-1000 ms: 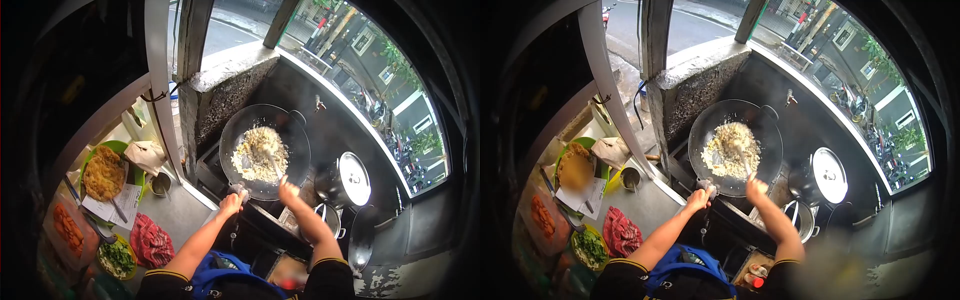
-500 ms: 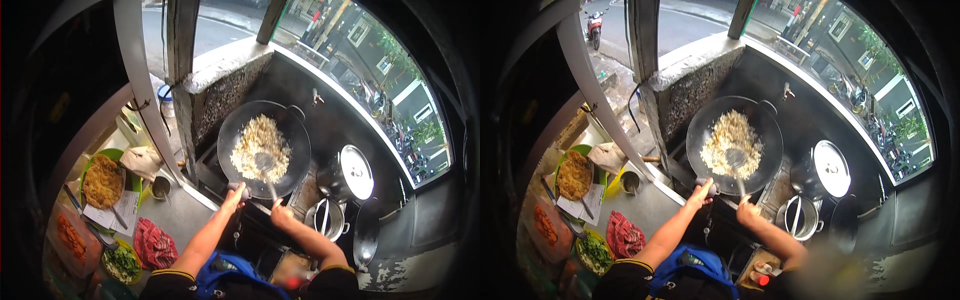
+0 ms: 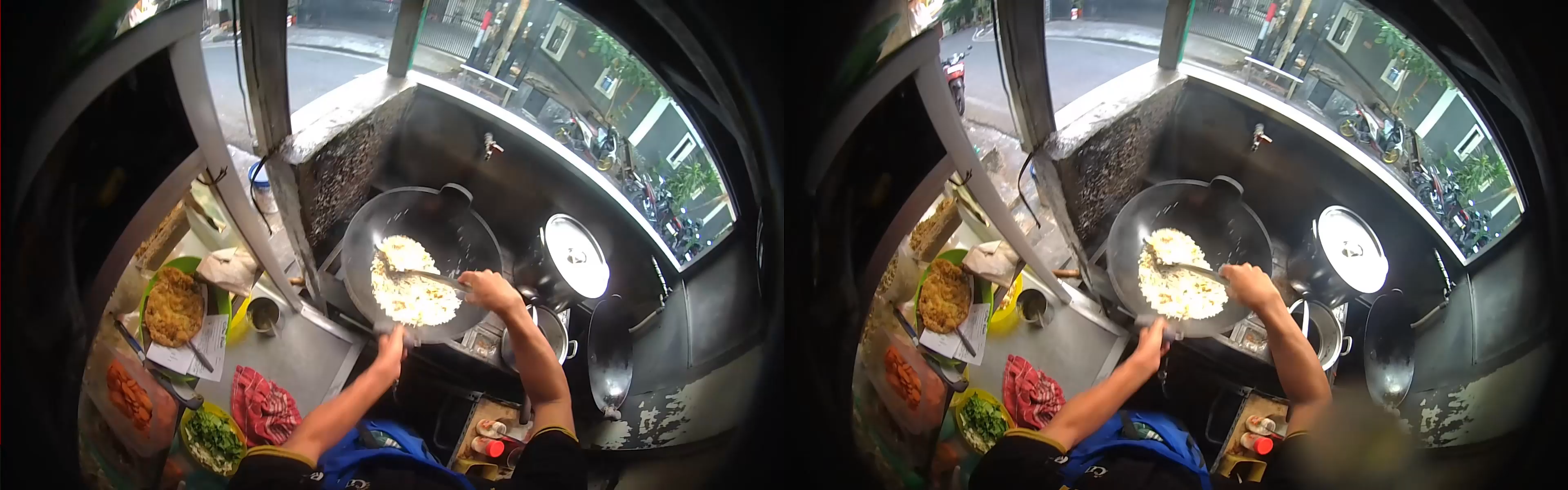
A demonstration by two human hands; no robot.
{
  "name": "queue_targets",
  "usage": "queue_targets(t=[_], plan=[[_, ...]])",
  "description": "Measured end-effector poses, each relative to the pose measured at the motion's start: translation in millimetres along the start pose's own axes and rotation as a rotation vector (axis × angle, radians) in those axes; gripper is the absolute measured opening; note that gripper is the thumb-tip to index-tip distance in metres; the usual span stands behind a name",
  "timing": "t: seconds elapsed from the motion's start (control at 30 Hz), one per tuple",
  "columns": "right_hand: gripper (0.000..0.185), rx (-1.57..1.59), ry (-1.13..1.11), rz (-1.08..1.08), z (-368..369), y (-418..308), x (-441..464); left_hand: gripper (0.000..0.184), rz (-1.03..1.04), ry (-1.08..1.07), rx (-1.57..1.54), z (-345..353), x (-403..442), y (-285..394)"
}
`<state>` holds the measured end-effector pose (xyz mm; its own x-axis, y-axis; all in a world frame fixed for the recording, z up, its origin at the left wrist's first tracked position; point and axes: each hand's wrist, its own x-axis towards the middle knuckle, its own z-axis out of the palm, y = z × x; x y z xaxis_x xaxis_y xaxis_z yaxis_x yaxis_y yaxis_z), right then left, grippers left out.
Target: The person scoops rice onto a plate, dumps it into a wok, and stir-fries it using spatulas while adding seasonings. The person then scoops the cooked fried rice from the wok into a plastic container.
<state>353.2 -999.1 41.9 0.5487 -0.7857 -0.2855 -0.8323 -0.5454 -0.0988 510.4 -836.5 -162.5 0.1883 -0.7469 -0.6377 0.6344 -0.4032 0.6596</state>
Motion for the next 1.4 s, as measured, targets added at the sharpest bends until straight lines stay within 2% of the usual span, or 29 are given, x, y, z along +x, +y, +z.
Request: queue_targets(t=[0.03, 0.07, 0.1, 0.13, 0.23, 0.27, 0.3, 0.37, 0.4, 0.43, 0.47, 0.5, 0.57, 0.63, 0.67, 0.7, 0.77, 0.87, 0.9, 0.93, 1.0, 1.07, 1.1, 1.2, 1.23, 1.27, 1.3, 1.37, 1.4], plan=[[0.040, -0.074, 0.071, -0.013, 4.1, 4.4, -7.0, 0.019, -0.031, -0.039, -0.073, -6.9, -30.0, -10.1], [0.039, -0.151, 0.028, 0.063, -32.7, -13.4, -37.3, 0.016, -0.166, 0.020, -0.102, -14.2, -72.1, -9.2], [0.034, -0.145, 0.013, 0.027, -49.6, -7.2, -58.2, 0.013, -0.295, 0.083, -0.127, -20.1, -97.5, -2.8], [0.031, -0.141, -0.026, 0.045, -68.2, -11.2, -76.4, 0.013, -0.289, 0.084, -0.110, -19.5, -91.3, 2.5], [0.024, -0.124, -0.099, 0.023, -64.9, -22.2, -75.0, 0.010, -0.160, 0.014, -0.200, 3.9, -47.9, 13.6], [0.025, -0.096, -0.049, 0.016, -37.2, -22.6, -48.1, 0.012, -0.056, 0.006, -0.079, 4.3, -4.0, 6.2], [0.026, -0.072, -0.004, 0.007, -11.7, -18.8, -25.2, 0.014, 0.081, 0.128, -0.028, 7.8, 32.5, -7.6], [0.018, -0.050, 0.157, -0.003, 26.2, -5.5, -0.9, 0.015, 0.141, 0.176, 0.069, 6.7, 30.7, -14.2], [0.014, -0.058, 0.235, -0.020, 24.9, 3.7, -8.6, 0.016, 0.058, 0.132, -0.019, 5.4, -4.3, -8.3], [0.018, -0.102, 0.182, 0.050, -10.4, -8.3, -40.7, 0.017, -0.038, 0.092, -0.102, 1.8, -56.5, -3.4], [0.036, -0.151, 0.070, 0.141, -32.5, -8.7, -61.2, 0.017, -0.189, 0.163, -0.078, -8.3, -80.4, -7.1], [0.027, -0.170, 0.124, 0.112, -53.2, -13.3, -88.1, 0.019, -0.338, 0.234, -0.049, -17.4, -96.7, -6.6], [0.025, -0.150, -0.008, 0.115, -70.0, -20.0, -105.4, 0.021, -0.227, 0.121, -0.109, -4.3, -99.5, 8.1], [0.020, -0.081, -0.013, -0.019, -37.9, -14.3, -77.7, 0.014, -0.089, 0.007, -0.105, 7.8, -30.4, 7.9], [0.019, -0.056, 0.034, 0.012, -14.8, -19.3, -52.3, 0.012, 0.040, 0.106, -0.002, 13.5, 4.3, -1.3], [0.018, -0.036, 0.077, 0.043, 5.7, -22.2, -29.8, 0.012, 0.247, 0.002, -0.062, -0.8, 67.0, -34.6], [0.019, 0.034, 0.284, -0.028, 47.1, -1.2, -9.0, 0.013, 0.197, 0.184, 0.007, 16.7, 3.2, -8.6], [0.029, -0.096, 0.111, 0.168, -28.5, -23.9, -74.3, 0.017, -0.091, 0.112, -0.090, -17.3, -73.9, -30.1], [0.029, -0.108, 0.101, 0.131, -46.4, -23.0, -95.3, 0.022, -0.231, 0.138, -0.094, -26.9, -87.6, -36.3], [0.027, -0.117, 0.043, 0.126, -59.3, -27.1, -110.6, 0.016, -0.260, 0.179, -0.132, -12.1, -111.5, -11.0], [0.026, -0.137, -0.003, 0.112, -62.5, -32.2, -107.2, 0.019, -0.130, 0.026, -0.174, 5.2, -84.9, 4.1], [0.014, -0.027, 0.046, -0.005, -24.5, -35.1, -73.7, 0.018, -0.065, 0.068, -0.114, 18.5, -14.3, 3.6], [0.018, 0.005, 0.141, -0.008, 7.8, -29.5, -49.9, 0.017, 0.052, 0.140, -0.028, 16.8, 18.4, -8.0], [0.031, 0.094, 0.296, 0.153, 63.1, -21.4, -27.2, 0.022, 0.154, 0.139, -0.038, 19.4, -6.4, -9.8], [0.033, 0.133, 0.341, 0.196, 71.3, -20.7, -35.4, 0.023, 0.153, 0.130, -0.089, 13.2, -35.2, -16.8], [0.037, 0.161, 0.401, 0.174, 76.3, -14.0, -48.4, 0.024, 0.012, 0.119, -0.013, -0.2, -56.7, -15.0], [0.037, 0.270, 0.504, 0.189, 75.9, -15.7, -68.1, 0.020, -0.067, 0.266, -0.031, 0.9, -77.3, -11.5], [0.038, 0.605, 0.536, 0.262, 74.4, -26.6, -102.1, 0.020, -0.134, 0.106, -0.077, -11.7, -64.9, -20.0], [0.036, 0.705, 0.683, 0.126, 119.1, -2.3, -99.2, 0.022, -0.048, 0.114, -0.071, -5.3, -48.1, -16.5]])
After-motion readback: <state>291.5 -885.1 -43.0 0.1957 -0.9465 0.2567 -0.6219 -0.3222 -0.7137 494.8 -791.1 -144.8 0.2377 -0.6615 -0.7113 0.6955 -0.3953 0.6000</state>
